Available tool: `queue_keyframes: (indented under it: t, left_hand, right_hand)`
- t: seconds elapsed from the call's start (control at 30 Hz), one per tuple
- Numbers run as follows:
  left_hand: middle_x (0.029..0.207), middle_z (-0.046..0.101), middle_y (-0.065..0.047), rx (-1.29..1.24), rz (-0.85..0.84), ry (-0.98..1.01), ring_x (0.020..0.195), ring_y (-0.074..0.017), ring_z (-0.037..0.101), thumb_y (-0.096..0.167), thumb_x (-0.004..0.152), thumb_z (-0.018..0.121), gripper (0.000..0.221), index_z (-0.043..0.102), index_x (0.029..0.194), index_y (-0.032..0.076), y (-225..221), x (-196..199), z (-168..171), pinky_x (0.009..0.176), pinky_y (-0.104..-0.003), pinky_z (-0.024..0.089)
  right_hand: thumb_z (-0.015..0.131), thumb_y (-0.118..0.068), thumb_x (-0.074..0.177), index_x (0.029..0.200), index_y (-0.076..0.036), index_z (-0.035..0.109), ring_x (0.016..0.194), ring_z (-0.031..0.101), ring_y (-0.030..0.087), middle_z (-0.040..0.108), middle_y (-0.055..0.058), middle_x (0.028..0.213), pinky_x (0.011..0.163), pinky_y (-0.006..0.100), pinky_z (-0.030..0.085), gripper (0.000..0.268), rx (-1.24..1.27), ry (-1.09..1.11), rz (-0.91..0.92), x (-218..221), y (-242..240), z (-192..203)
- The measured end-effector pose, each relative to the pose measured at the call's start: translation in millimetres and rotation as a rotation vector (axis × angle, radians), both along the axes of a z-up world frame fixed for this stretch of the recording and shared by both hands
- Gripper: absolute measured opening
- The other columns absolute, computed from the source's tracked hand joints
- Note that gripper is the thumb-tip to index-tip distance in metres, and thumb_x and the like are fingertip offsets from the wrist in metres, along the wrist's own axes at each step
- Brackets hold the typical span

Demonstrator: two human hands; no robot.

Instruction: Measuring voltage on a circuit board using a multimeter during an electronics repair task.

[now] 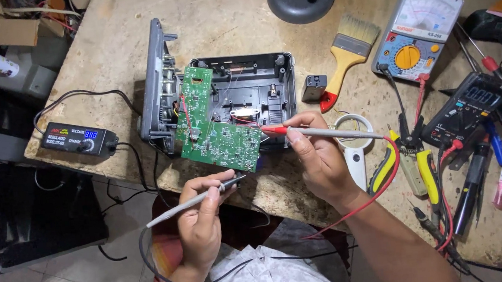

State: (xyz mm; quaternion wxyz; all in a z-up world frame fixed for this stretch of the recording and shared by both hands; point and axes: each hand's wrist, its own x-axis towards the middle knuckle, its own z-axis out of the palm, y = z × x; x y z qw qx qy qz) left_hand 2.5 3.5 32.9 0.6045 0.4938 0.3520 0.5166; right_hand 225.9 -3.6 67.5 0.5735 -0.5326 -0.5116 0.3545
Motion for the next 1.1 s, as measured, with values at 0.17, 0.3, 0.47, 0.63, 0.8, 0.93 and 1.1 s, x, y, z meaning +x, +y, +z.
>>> queue_keyframes:
  t: [0.17,0.3,0.47,0.63,0.8,0.93,1.1]
  left_hand:
    - [0.123,0.068,-0.030,-0.156,0.043,-0.164,0.119,-0.0375,0.068,0.014,0.103,0.052,0.011,0.056,0.106,0.005,3.1,-11.8,5.6,0.095,-0.038,0.060]
    - [0.124,0.066,-0.032,-0.165,0.075,-0.245,0.116,-0.0384,0.068,0.013,0.105,0.050,0.012,0.055,0.110,0.003,6.2,-17.7,4.1,0.098,-0.041,0.061]
    - [0.124,0.066,-0.031,-0.197,0.085,-0.226,0.112,-0.0370,0.069,0.014,0.105,0.050,0.012,0.055,0.110,0.004,7.3,-15.5,7.3,0.098,-0.042,0.060]
    - [0.125,0.066,-0.031,-0.199,0.091,-0.219,0.108,-0.0357,0.070,0.015,0.105,0.049,0.012,0.054,0.110,0.005,6.7,-14.6,10.3,0.098,-0.041,0.061]
    - [0.126,0.065,-0.031,-0.183,0.041,-0.247,0.113,-0.0387,0.069,0.013,0.106,0.049,0.011,0.055,0.110,0.004,7.2,-14.5,8.8,0.099,-0.042,0.061]
    - [0.127,0.065,-0.031,-0.174,0.011,-0.264,0.114,-0.0369,0.069,0.013,0.107,0.049,0.011,0.055,0.112,0.005,6.9,-13.3,4.4,0.096,-0.039,0.061]
    - [0.125,0.066,-0.031,-0.111,-0.037,-0.163,0.124,-0.0428,0.066,0.014,0.107,0.048,0.012,0.053,0.111,0.004,3.1,-1.4,-9.8,0.100,-0.045,0.061]
  right_hand:
    - [0.043,-0.027,0.108,0.119,-0.006,0.061,0.102,0.054,0.014,0.057,0.002,0.116,0.101,0.031,0.041,0.030,0.052,-0.083,-0.034,4.8,-2.3,-3.6]
    - [0.043,-0.026,0.109,0.123,-0.004,0.059,0.114,0.059,0.019,0.060,0.007,0.120,0.105,0.033,0.044,0.031,0.085,-0.040,-0.022,4.2,-0.3,0.9]
    - [0.042,-0.021,0.110,0.123,-0.006,0.047,0.120,0.071,0.029,0.066,0.018,0.122,0.111,0.038,0.052,0.021,0.124,0.209,0.004,-2.2,4.2,-6.5]
    - [0.043,-0.020,0.110,0.122,-0.007,0.044,0.116,0.070,0.027,0.074,0.018,0.107,0.110,0.040,0.050,0.018,0.159,0.188,-0.140,0.6,3.7,-1.9]
    - [0.046,-0.021,0.110,0.123,-0.006,0.048,0.111,0.072,0.023,0.071,0.015,0.106,0.107,0.038,0.058,0.020,0.158,0.191,-0.227,1.3,2.6,6.0]
    - [0.051,-0.015,0.108,0.122,-0.004,0.052,0.110,0.072,0.024,0.067,0.015,0.112,0.105,0.035,0.057,0.018,0.169,0.179,-0.207,2.2,3.8,-2.9]
    - [0.056,-0.020,0.104,0.116,-0.007,0.063,0.101,0.059,0.013,0.062,0.004,0.111,0.094,0.026,0.048,0.018,0.025,-0.006,-0.220,4.4,2.5,-1.2]
